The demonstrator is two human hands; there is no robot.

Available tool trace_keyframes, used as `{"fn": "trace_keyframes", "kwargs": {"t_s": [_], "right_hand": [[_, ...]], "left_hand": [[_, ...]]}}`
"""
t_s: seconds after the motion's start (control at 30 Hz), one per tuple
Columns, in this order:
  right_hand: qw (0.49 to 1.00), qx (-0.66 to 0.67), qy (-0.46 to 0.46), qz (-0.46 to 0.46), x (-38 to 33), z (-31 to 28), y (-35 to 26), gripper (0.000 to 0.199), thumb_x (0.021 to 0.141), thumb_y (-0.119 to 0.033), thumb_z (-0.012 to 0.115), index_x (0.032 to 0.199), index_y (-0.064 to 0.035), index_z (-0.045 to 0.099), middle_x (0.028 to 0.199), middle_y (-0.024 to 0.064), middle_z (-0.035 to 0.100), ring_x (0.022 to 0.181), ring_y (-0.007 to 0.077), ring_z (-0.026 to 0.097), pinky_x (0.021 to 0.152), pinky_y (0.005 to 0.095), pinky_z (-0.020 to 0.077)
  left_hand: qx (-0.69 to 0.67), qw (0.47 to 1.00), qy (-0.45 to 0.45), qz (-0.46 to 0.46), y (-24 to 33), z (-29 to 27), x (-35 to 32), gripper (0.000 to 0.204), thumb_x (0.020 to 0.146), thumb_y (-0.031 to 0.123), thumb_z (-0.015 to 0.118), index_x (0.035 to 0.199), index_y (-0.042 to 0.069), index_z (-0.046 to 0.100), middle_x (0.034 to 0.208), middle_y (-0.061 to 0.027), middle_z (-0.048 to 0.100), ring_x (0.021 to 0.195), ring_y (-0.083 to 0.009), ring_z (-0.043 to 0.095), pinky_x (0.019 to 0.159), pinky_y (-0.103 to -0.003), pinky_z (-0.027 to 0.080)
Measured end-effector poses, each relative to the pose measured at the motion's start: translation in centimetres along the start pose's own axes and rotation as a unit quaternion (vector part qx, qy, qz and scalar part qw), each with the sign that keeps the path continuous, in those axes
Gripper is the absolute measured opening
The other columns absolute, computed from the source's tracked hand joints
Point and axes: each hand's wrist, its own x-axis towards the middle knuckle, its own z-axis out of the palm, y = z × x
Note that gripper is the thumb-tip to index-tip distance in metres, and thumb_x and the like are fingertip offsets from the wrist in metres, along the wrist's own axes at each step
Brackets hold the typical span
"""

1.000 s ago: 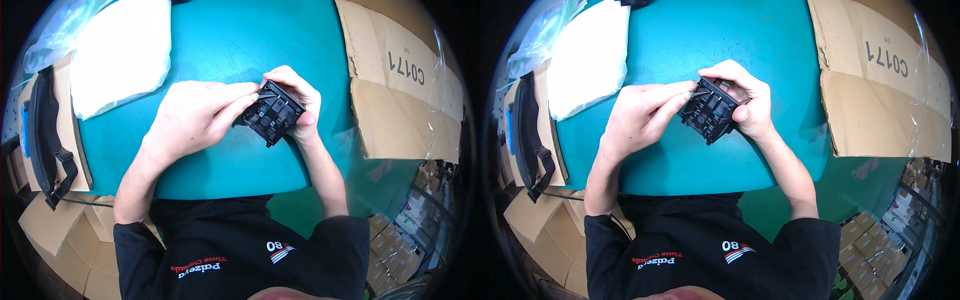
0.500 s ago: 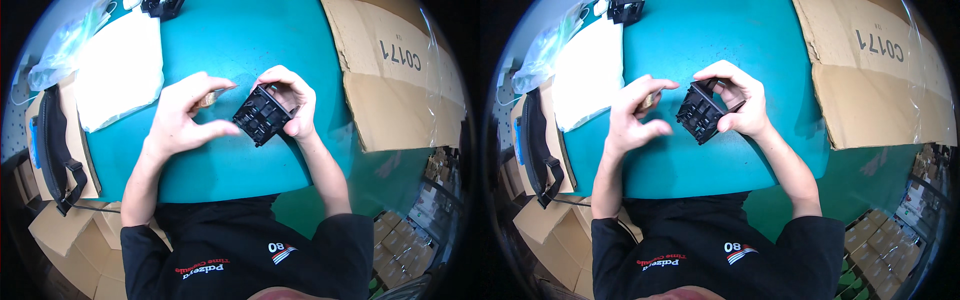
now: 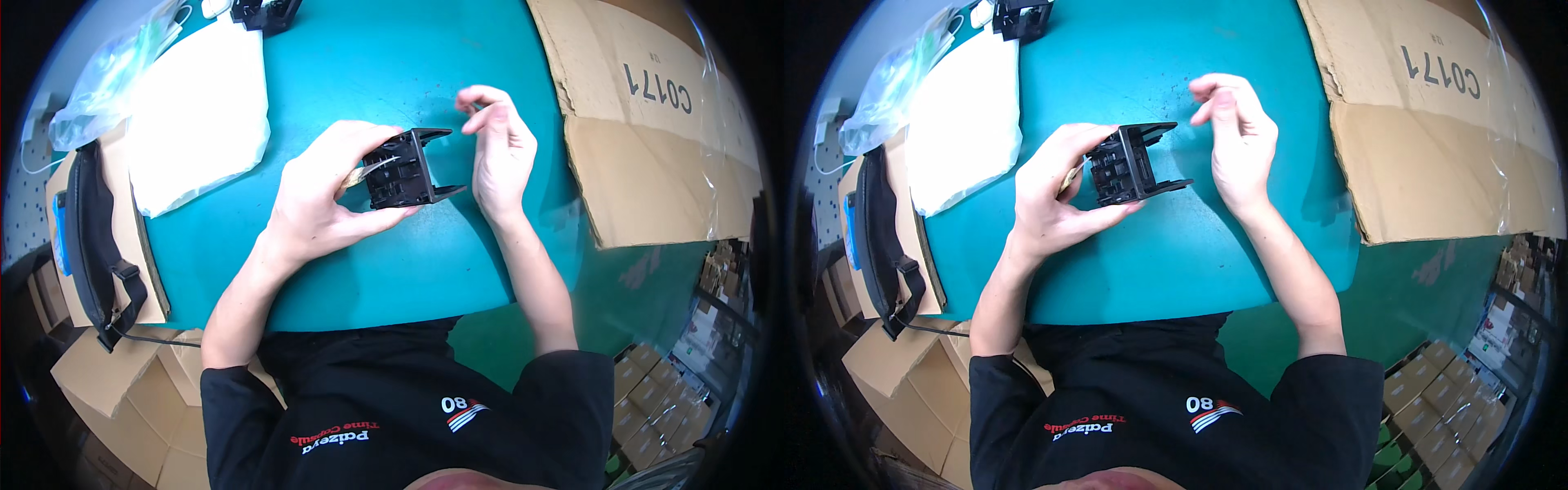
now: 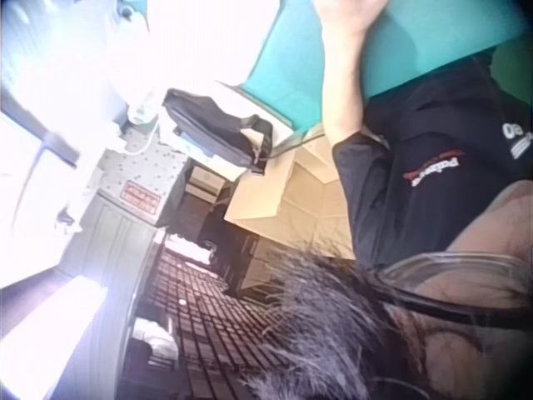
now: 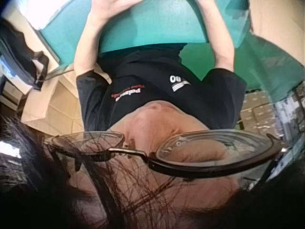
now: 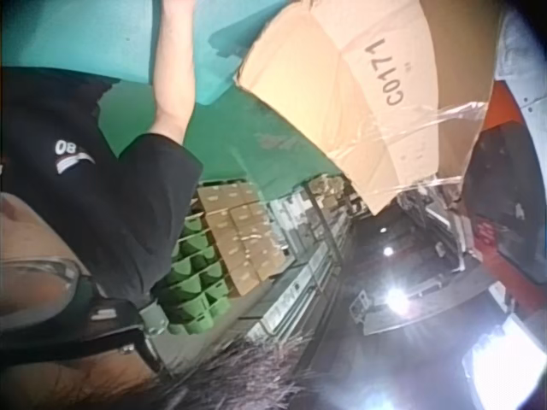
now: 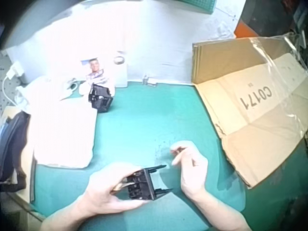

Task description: The person uses a small metal tool to scrape and clean the interior surfaces of a black plastic electronic housing. They rotate the housing to access different sides and then place the cleaned unit into a clear plastic bag. The person repeats this process with a second housing and places it in a bag as well.

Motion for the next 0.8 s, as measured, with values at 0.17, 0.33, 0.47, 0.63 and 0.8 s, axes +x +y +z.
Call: {"fn": "trace_keyframes", "kwargs": {"t_s": [0.17,0.33,0.47,0.63,0.8], "right_hand": [[0.976,-0.011,-0.167,-0.137,0.0,1.4,-0.9,0.101,0.075,-0.073,0.079,0.138,0.0031,0.056,0.144,0.0194,0.051,0.132,0.0298,0.053,0.108,0.0421,0.0456],[0.960,-0.005,-0.212,-0.183,-0.4,1.4,0.4,0.093,0.063,-0.042,0.099,0.132,0.0027,0.057,0.132,0.0169,0.058,0.118,0.0296,0.062,0.099,0.0419,0.0529],[0.960,0.051,-0.168,-0.219,-0.1,1.1,1.0,0.092,0.059,-0.037,0.102,0.129,0.0030,0.057,0.125,0.0170,0.059,0.118,0.0301,0.062,0.100,0.0427,0.0541],[0.941,-0.025,-0.138,-0.308,0.6,1.3,1.0,0.091,0.057,-0.039,0.102,0.126,0.0018,0.058,0.123,0.0180,0.061,0.117,0.0309,0.063,0.105,0.0497,0.0542],[0.924,-0.087,-0.113,-0.355,0.8,1.3,1.0,0.088,0.056,-0.042,0.101,0.122,0.0004,0.060,0.120,0.0178,0.064,0.114,0.0300,0.064,0.105,0.0531,0.0546]], "left_hand": [[0.052,0.998,-0.012,0.013,-0.1,-0.3,-0.3,0.068,0.070,0.022,0.093,0.129,0.003,0.064,0.116,-0.0136,0.069,0.091,-0.0275,0.071,0.076,-0.032,0.060],[0.112,0.994,-0.012,0.010,1.1,-0.6,-0.2,0.069,0.073,0.032,0.090,0.132,0.006,0.064,0.117,-0.0112,0.065,0.078,-0.0226,0.070,0.064,-0.031,0.058],[0.124,0.992,0.002,-0.011,2.6,-2.5,0.2,0.052,0.085,0.030,0.081,0.127,0.004,0.066,0.107,-0.0111,0.063,0.069,-0.0207,0.067,0.059,-0.031,0.054],[0.198,0.979,0.042,-0.027,2.5,-2.7,-0.1,0.020,0.090,0.015,0.073,0.108,0.004,0.072,0.083,-0.0081,0.060,0.060,-0.0227,0.060,0.052,-0.035,0.046],[0.253,0.967,0.028,0.018,2.1,-2.6,-0.2,0.026,0.087,0.017,0.077,0.110,0.005,0.072,0.076,-0.0056,0.053,0.058,-0.0215,0.055,0.051,-0.034,0.043]]}}
